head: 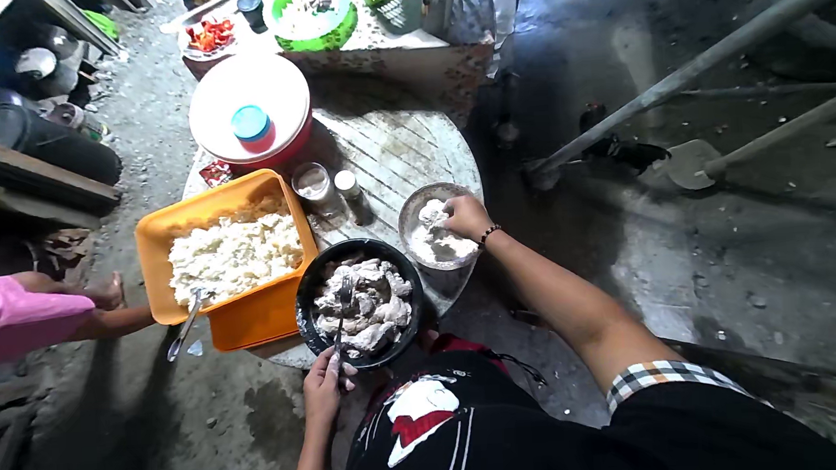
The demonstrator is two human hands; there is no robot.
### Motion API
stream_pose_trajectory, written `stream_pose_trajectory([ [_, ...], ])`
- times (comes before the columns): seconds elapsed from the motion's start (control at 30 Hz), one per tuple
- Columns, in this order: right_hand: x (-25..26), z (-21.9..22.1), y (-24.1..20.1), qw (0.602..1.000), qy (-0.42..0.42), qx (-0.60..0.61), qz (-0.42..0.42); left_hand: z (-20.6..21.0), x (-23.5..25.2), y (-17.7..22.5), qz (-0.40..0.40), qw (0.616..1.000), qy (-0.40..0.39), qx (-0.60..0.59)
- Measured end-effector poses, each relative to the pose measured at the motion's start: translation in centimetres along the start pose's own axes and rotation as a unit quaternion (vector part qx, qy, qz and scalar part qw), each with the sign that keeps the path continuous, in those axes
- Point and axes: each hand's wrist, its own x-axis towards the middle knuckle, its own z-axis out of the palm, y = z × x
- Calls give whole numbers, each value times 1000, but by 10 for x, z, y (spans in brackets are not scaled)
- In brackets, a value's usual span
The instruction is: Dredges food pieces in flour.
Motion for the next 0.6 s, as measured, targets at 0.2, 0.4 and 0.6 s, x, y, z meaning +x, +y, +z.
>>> stream_pose_trajectory([
  [0.2,16,-30,-11,995,53,86,7,-1,-1,0,5,1000,3,3],
  [0.4,44,-21,21,984,84,156,28,1,0,-3,0,1000,4,-11],
  [0.6,37,-12,42,992,81,44,86,0,0,-2,-1,1000,2,-12],
])
